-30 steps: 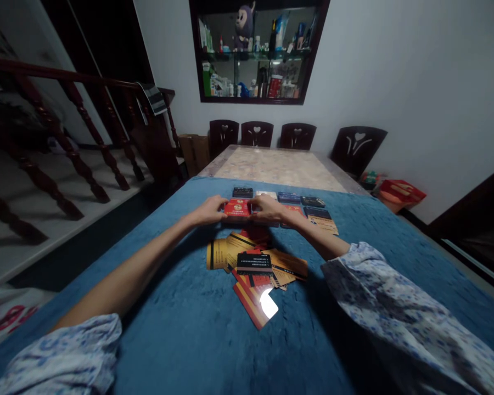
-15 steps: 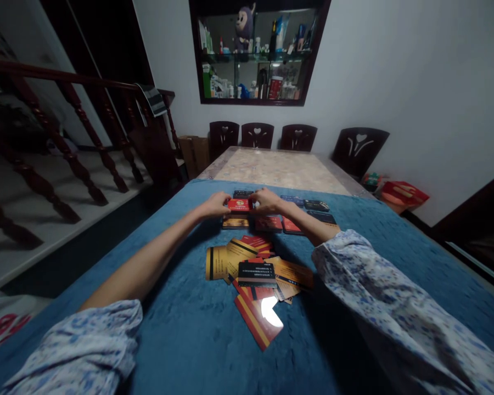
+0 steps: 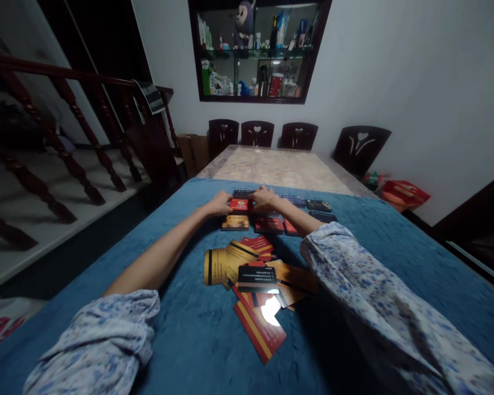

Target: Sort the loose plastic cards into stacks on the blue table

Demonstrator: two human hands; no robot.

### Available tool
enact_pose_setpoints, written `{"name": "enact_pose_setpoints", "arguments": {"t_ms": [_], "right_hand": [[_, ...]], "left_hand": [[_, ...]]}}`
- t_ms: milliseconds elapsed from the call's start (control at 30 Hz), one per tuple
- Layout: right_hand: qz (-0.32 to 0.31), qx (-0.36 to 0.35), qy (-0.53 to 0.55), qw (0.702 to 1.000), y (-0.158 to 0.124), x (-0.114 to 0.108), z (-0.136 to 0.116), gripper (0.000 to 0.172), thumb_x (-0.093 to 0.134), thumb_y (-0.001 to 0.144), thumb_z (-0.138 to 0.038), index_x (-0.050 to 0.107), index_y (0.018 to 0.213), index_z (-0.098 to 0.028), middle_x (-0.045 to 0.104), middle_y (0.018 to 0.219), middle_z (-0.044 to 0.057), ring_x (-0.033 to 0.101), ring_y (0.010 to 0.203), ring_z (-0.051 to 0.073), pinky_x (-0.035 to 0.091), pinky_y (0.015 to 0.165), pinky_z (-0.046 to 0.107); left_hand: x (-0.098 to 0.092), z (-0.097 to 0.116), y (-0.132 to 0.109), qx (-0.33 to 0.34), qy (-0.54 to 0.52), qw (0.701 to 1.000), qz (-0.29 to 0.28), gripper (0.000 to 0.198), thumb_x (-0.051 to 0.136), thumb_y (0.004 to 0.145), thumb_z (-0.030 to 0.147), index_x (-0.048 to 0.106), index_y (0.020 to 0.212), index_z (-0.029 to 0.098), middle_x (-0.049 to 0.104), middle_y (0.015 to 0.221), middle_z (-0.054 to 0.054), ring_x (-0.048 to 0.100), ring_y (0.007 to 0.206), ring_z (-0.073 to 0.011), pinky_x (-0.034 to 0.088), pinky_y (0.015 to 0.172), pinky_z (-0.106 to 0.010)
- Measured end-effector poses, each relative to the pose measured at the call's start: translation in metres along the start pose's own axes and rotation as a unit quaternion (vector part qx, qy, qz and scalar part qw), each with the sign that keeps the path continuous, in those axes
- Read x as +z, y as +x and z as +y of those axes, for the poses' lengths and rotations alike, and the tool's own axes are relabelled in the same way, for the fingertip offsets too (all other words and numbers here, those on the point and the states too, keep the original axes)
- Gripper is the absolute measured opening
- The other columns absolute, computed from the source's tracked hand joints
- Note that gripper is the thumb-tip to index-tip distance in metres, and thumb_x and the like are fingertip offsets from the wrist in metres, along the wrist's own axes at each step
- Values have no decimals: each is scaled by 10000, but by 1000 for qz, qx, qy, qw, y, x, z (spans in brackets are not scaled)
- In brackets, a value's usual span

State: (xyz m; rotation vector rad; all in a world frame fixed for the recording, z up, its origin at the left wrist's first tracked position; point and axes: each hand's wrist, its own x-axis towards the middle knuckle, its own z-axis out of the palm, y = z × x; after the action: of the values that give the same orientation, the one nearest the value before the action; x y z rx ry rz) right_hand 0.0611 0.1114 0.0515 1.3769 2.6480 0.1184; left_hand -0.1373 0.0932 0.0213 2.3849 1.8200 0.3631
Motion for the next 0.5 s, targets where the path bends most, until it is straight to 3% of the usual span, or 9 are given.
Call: {"name": "enact_pose_setpoints", "arguments": {"t_ms": [167,500], "right_hand": [[-11,0,-8,1000,9,7,0,448,621,845,-331,720,1256,-184,612,1396,180,448,1303,399,417,1017,527],[-40,-4,-4,999,16,8,0,435,577,838,-281,719,1229,-153,675,1311,180,468,1292,402,408,1045,558]], "left_hand": [[6,-2,5,-2,0,1000,-9,378,668,709,152,742,1074,87,700,1113,-133,658,1018,-268,533,898,-302],[9,-5,11,5,-23,999,-42,292,649,657,132,751,931,116,739,891,-76,668,869,-237,522,753,-263]]}}
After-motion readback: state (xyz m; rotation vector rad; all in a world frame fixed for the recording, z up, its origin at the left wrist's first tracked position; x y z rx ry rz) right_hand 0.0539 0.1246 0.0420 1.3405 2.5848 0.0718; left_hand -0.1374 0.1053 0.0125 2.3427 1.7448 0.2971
